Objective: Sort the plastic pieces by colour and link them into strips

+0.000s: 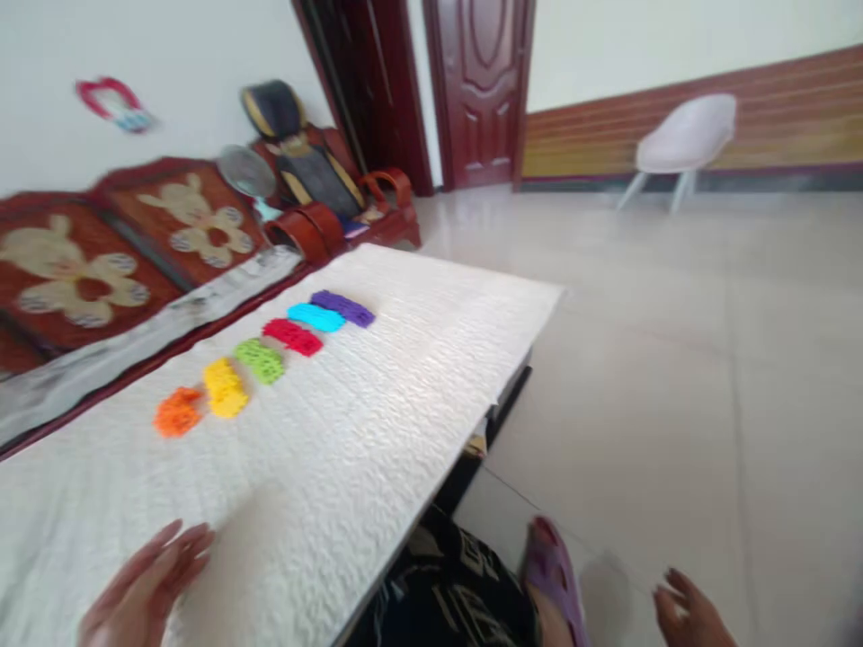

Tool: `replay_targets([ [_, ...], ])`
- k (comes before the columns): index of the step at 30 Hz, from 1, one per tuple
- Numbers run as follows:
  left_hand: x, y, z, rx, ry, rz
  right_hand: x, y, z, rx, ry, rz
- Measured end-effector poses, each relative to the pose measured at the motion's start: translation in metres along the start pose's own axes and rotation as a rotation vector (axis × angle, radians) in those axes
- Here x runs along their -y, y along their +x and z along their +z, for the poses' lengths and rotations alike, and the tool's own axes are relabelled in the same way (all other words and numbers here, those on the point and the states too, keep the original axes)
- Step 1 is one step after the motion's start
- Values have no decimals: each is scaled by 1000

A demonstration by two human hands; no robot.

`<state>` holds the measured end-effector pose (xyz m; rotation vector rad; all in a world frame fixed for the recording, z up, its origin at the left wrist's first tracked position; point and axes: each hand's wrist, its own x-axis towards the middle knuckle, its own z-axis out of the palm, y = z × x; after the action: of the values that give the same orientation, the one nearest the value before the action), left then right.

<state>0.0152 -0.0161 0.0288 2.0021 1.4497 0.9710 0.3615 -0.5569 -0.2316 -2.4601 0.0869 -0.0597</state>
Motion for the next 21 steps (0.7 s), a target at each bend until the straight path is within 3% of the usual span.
replay_targets([
  [2,20,21,1,42,-189,-78,90,57,6,-71,117,-207],
  [4,40,43,3,16,-117,-5,202,91,9,-121,288,-409],
  [7,60,76,12,-48,61,139,371,101,34,81,492,-661],
  [9,67,96,20,-95,121,192,465,95,72,252,562,-855],
  [11,73,111,29,-134,165,213,543,88,120,324,490,-983],
  [14,85,121,38,-158,195,229,631,86,184,403,248,-1050],
  [16,93,121,41,-156,172,238,673,89,212,478,76,-970],
  [18,95,118,41,-147,145,234,703,94,229,577,-41,-884],
  [21,89,115,39,-128,104,215,727,97,244,671,-145,-847],
])
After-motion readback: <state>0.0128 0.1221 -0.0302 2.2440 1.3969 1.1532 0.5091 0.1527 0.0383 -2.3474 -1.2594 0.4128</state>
